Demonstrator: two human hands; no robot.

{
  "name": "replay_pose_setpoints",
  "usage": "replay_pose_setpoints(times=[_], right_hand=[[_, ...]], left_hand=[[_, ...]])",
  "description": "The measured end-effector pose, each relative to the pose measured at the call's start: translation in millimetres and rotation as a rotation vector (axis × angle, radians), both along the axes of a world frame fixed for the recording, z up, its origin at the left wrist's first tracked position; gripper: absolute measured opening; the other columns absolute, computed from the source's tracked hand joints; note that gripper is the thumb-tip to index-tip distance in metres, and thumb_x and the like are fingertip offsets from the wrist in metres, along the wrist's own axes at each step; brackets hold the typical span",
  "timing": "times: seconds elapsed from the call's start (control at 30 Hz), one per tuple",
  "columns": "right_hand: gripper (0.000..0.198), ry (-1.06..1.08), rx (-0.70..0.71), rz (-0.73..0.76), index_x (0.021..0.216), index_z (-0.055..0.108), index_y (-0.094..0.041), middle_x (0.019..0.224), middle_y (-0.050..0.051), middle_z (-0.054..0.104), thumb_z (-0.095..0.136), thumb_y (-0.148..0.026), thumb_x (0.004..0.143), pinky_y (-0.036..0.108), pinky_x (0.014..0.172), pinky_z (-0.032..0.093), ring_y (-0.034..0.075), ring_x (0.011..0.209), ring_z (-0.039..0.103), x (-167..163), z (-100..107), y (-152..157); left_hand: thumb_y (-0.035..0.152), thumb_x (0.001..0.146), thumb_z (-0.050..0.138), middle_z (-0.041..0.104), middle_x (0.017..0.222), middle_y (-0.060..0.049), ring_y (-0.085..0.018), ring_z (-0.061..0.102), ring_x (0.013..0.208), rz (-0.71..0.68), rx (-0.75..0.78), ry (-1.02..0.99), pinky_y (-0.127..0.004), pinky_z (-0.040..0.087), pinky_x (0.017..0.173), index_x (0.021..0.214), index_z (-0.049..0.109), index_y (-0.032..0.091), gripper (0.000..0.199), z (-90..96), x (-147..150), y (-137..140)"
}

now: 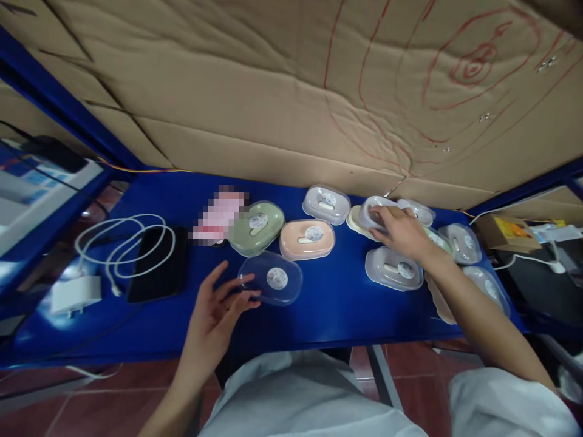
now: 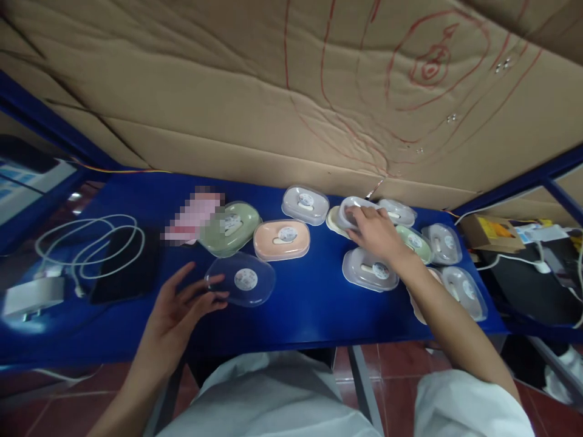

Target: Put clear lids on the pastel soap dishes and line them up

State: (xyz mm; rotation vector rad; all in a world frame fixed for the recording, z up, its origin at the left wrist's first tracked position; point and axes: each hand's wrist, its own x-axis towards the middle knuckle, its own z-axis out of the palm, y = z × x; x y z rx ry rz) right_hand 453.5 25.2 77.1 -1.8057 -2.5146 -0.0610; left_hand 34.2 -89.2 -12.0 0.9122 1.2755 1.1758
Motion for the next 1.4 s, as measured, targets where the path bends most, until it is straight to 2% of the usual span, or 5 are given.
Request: replay_pose_setpoints(times=[0.33, 0.6, 0.83, 1.03, 1.4], right_hand=[[0.035, 0.083, -0.173, 0.505, 0.132, 0.069, -0.022, 0.126, 0.009, 0.079, 0.077, -0.035, 0.1, 0.043, 0.098, 0.057, 0.026, 0.112, 0.073, -102.4, -32.8, -119.6], [0.039, -0.123, -0.058, -0.059, 0.136, 0.072, -0.017, 0.134, 0.017, 0.078, 0.055, -0.041, 0.111, 0.05, 0.104, 0.054, 0.035, 0.122, 0.074, -39.3, -11.8, -28.3], [0.027, -0.306, -0.184, -0.169, 0.12, 0.077, -0.016, 0.113, 0.019, 0.083, 0.058, -0.027, 0.105, 0.048, 0.095, 0.053, 0.036, 0.099, 0.079, -30.0, -14.2, 13.6], [0.032, -0.024, 0.151, 0.036, 0.136, 0.069, -0.02, 0.117, 0.013, 0.081, 0.055, -0.029, 0.109, 0.046, 0.091, 0.049, 0.031, 0.103, 0.073, -79.9, 10.1, -95.2], [0.027, 0.315, 0.07, 0.48, 0.135, 0.069, -0.018, 0.127, 0.007, 0.077, 0.058, -0.02, 0.111, 0.042, 0.106, 0.048, 0.021, 0.121, 0.065, -198.4, -72.9, -160.2]], left_hand=[[0.033, 0.103, 0.069, 0.049, 0.164, -0.013, -0.039, 0.062, 0.138, -0.201, 0.563, 1.059, -0.061, 0.058, 0.109, 0.147, 0.065, 0.036, 0.044, -7.8, -21.7, -7.8], [0.029, 0.102, 0.071, 0.071, 0.138, -0.014, -0.04, 0.068, 0.126, -0.338, 0.713, 1.308, -0.068, 0.047, 0.115, 0.151, 0.063, 0.036, 0.05, -10.7, -27.7, -12.2], [0.029, 0.107, 0.067, 0.052, 0.167, -0.013, -0.043, 0.047, 0.158, -0.411, 0.713, 1.1, -0.067, 0.051, 0.12, 0.152, 0.058, 0.035, 0.046, -7.4, -39.6, -19.0], [0.032, 0.106, 0.069, 0.06, 0.161, -0.005, -0.032, 0.057, 0.152, -0.085, 0.415, 0.742, -0.058, 0.049, 0.128, 0.146, 0.063, 0.036, 0.041, -0.9, -38.0, -33.0], [0.025, 0.098, 0.079, 0.069, 0.15, -0.011, -0.031, 0.066, 0.141, 0.118, 0.753, 0.794, -0.049, 0.059, 0.114, 0.144, 0.067, 0.027, 0.048, -7.4, -29.2, -27.2]])
